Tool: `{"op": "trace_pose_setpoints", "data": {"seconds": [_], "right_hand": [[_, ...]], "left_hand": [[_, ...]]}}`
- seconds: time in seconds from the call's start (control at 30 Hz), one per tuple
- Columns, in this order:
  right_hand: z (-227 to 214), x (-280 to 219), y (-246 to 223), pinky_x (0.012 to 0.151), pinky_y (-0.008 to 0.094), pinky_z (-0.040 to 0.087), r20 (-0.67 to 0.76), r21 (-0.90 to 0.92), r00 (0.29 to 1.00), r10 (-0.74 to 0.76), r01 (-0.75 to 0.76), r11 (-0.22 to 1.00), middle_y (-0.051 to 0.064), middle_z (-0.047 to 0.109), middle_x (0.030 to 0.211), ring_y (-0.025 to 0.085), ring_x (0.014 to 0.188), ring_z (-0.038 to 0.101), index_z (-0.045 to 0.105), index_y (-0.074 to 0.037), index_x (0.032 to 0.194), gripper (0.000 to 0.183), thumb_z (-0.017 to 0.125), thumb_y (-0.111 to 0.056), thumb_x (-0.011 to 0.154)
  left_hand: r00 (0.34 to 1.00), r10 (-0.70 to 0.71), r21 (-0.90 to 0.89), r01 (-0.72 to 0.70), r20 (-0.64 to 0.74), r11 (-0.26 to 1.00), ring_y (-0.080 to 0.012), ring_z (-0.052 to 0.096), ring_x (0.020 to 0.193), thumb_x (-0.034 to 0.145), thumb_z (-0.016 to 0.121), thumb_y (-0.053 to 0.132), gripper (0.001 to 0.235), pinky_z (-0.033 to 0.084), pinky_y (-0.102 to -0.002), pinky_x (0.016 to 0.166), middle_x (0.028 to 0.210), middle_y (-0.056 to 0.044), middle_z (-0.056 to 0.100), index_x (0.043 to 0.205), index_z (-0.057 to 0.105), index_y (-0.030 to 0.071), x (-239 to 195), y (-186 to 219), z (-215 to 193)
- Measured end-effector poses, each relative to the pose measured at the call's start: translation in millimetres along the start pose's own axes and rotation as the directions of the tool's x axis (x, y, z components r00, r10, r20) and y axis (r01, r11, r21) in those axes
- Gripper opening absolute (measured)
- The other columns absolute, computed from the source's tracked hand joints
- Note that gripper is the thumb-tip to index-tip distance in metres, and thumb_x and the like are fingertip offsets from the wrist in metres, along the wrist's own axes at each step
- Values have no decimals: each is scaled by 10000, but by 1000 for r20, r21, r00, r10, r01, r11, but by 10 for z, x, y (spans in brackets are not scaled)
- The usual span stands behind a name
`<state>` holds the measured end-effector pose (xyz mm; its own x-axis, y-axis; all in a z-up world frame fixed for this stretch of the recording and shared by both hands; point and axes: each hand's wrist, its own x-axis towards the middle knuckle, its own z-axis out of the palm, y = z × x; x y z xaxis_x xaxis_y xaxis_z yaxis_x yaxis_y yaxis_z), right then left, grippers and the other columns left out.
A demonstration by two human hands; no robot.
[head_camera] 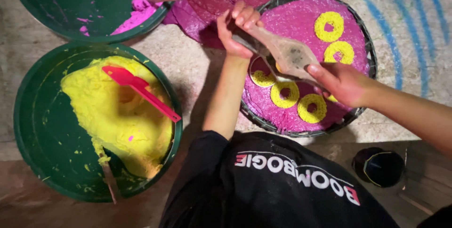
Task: The person uses a wooden mold to press yellow powder into ring shapes and places them onto a pink glittery surface. They repeatedly fill the mold, press the powder, and arrange the rings in a pattern.
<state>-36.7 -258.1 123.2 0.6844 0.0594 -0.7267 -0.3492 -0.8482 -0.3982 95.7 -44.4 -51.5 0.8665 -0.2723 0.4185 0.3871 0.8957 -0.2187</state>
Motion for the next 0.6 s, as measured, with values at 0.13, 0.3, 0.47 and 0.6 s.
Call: {"op": "trace_pose_setpoints", "data": {"seconds": [0.13,0.3,0.47,0.6], "right_hand": [[75,64,-25,712,414,533,-101,62,990,-104,110,992,119,677,745,241,715,679,641,-33,1192,691,341,-614,971],[219,232,-81,649,404,534,-106,97,970,-221,231,968,116,654,731,228,673,660,652,-13,1160,635,358,-557,1012],[352,256,-88,640,397,555,-27,152,983,-182,184,971,101,664,729,223,647,675,680,-1,1085,656,342,-560,1019],[336,244,97,672,413,546,37,150,999,-34,28,988,102,674,757,241,654,673,679,-36,1134,663,351,-594,993]], "left_hand": [[999,-44,85,41,29,996,-135,521,785,1031,469,361,229,567,-398,908,777,49,480,911,482,167,199,112,52],[997,-69,218,64,19,974,-127,501,739,1029,461,411,282,551,-379,852,736,59,460,880,470,173,227,350,277],[998,7,257,8,-56,966,-124,500,733,1016,473,443,305,528,-358,805,737,59,461,892,481,165,36,412,350],[994,45,231,-22,-95,973,-128,497,767,1015,469,403,257,514,-357,817,753,61,455,894,475,176,-177,216,186]]}}
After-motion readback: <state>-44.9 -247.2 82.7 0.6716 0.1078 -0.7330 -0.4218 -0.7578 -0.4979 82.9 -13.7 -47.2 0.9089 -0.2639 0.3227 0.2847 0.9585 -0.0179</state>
